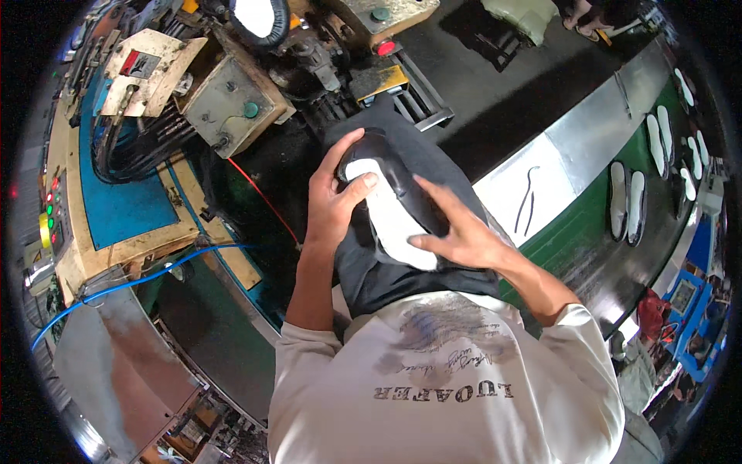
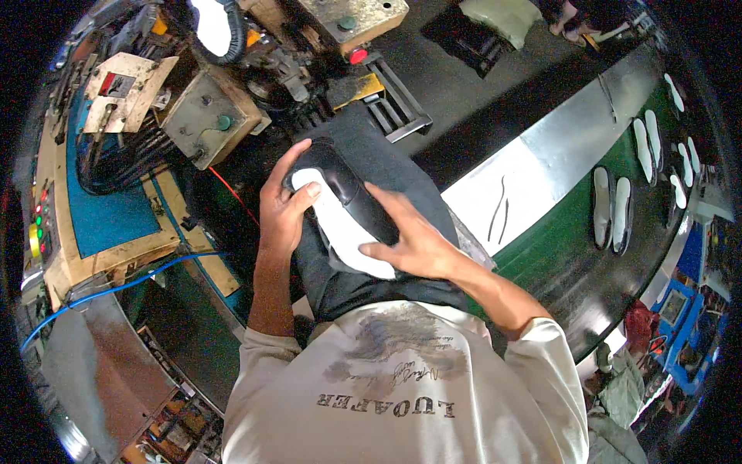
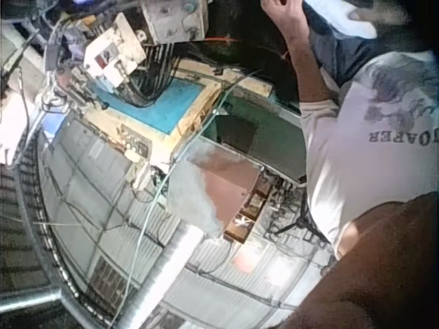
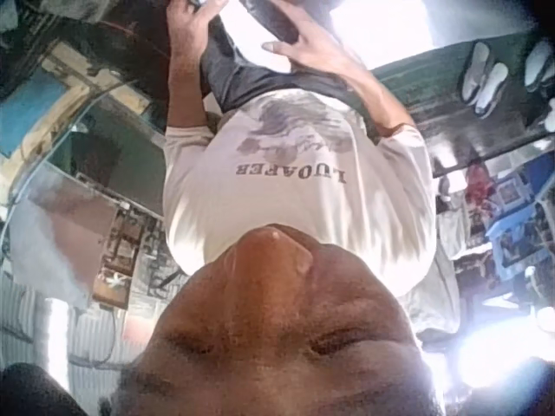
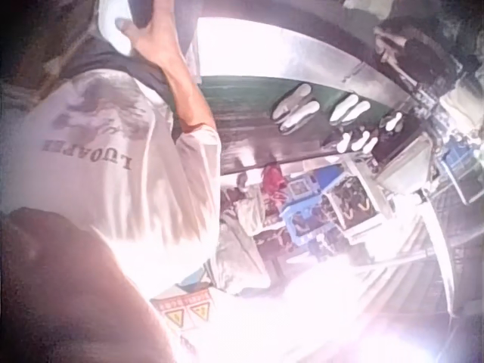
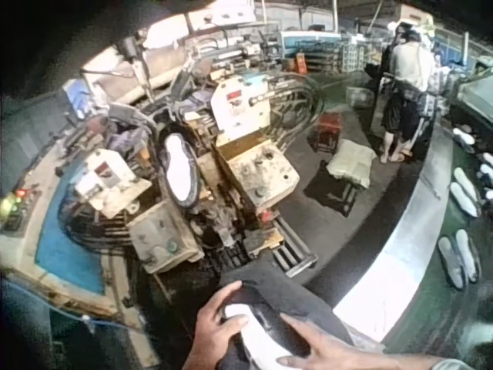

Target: Placing shoe uppers onto a lasting machine to shape them onto a last.

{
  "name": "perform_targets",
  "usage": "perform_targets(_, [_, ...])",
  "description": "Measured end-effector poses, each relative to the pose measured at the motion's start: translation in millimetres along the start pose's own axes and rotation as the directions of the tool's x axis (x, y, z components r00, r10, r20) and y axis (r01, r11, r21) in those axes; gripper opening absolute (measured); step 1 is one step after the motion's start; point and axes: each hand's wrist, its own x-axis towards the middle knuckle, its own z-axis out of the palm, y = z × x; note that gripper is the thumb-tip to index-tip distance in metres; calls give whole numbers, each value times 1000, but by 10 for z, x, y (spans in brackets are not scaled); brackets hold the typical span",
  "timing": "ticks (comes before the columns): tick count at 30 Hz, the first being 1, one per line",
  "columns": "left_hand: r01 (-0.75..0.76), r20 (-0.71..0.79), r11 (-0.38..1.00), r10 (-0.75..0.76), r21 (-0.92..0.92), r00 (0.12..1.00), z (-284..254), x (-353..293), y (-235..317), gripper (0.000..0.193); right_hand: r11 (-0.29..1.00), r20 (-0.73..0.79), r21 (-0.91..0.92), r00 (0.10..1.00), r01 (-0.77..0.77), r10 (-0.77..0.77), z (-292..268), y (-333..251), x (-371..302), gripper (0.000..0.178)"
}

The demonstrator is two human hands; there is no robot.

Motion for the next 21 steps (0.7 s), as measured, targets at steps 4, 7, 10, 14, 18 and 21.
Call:
perform_targets(4, [68,-30,989,-72,-134,997,105,83,-172,55,997,-161,45,985,69,-61,-18,-57,539,97])
perform_targets(7, [85,-33,992,-88,-95,996,137,149,-253,57,992,-165,-112,984,53,-71,-67,-96,756,92])
perform_targets(10, [68,-3,997,-68,27,998,82,148,-241,62,994,-149,-9,983,112,-112,-197,16,741,77])
perform_targets(14, [94,85,982,-109,162,990,-34,222,-97,64,999,-59,-35,997,38,-40,-356,-12,748,71])
perform_targets(18, [147,136,970,-175,193,975,-26,290,-132,62,944,55,-268,981,194,-186,-465,56,798,68])
perform_targets(21, [129,137,955,-170,266,976,-38,364,-230,63,903,147,-374,975,213,-169,-526,-4,854,65])
